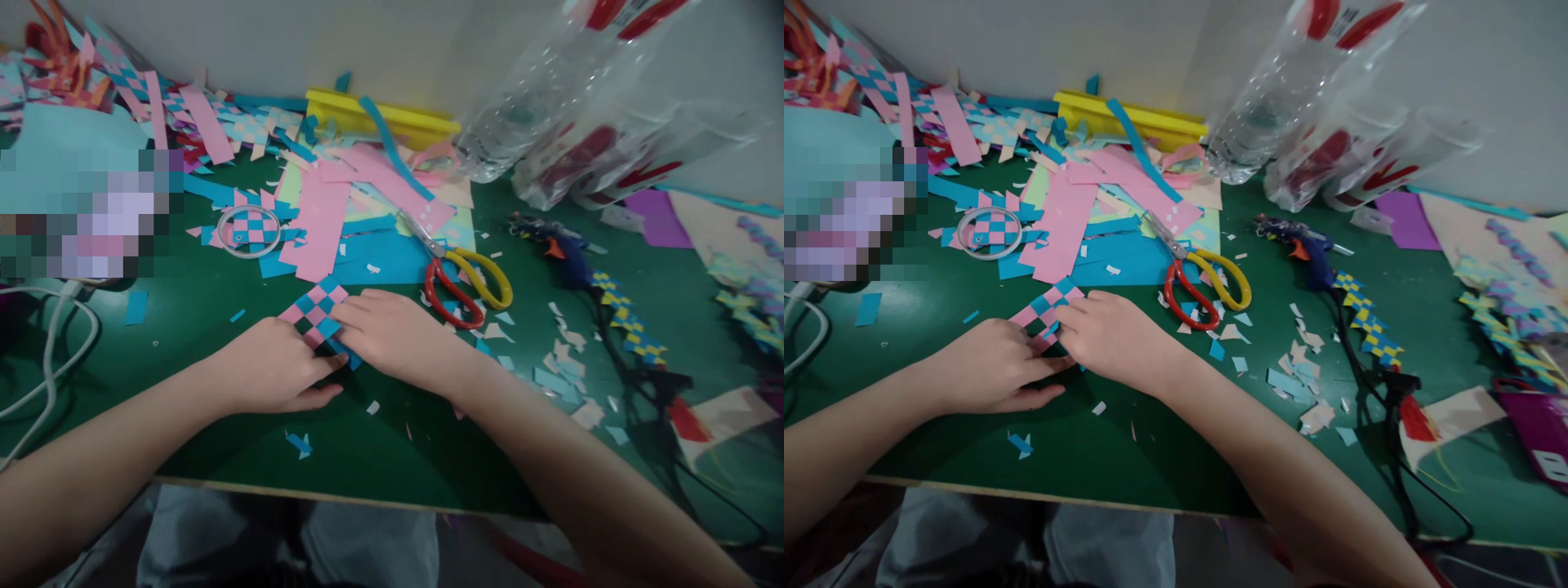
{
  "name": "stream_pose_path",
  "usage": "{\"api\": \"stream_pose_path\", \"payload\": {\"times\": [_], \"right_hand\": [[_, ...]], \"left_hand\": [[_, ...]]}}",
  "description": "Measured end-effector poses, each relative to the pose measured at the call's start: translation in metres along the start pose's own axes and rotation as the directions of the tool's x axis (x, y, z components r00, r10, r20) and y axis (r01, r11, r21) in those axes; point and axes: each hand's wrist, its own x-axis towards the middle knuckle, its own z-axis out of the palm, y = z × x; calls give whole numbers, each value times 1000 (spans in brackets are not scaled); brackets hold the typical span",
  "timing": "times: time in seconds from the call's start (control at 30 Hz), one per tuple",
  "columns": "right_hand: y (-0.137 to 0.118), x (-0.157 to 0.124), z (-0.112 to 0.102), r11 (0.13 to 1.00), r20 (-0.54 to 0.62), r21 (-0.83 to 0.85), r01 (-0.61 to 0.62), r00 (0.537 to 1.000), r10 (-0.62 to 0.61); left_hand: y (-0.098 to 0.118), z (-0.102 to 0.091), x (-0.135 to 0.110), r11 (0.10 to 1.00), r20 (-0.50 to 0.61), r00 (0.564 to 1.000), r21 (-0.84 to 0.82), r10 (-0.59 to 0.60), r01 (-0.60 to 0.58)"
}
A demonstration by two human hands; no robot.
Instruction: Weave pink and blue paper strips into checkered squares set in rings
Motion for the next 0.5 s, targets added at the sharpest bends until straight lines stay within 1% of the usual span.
{"api": "stream_pose_path", "payload": {"times": [0.13, 0.27, 0.43, 0.5], "right_hand": [[4, -1, -1, 1000, 27, 11, -11, 1000, 10], [4, -2, -5, 1000, 40, -14, 19, 999, -19], [-5, -1, -8, 996, -49, -68, 61, 997, -65], [-6, -1, -6, 995, -60, -77, 68, 996, -72]], "left_hand": [[-1, 1, -1, 1000, -7, 1000, 3, -6, 6], [0, 0, -1, 1000, -4, 1000, 11, 4, -4], [0, -2, 0, 1000, 0, 1000, 7, -1, 1], [0, -2, 1, 1000, 5, 1000, 6, -1, 1]]}}
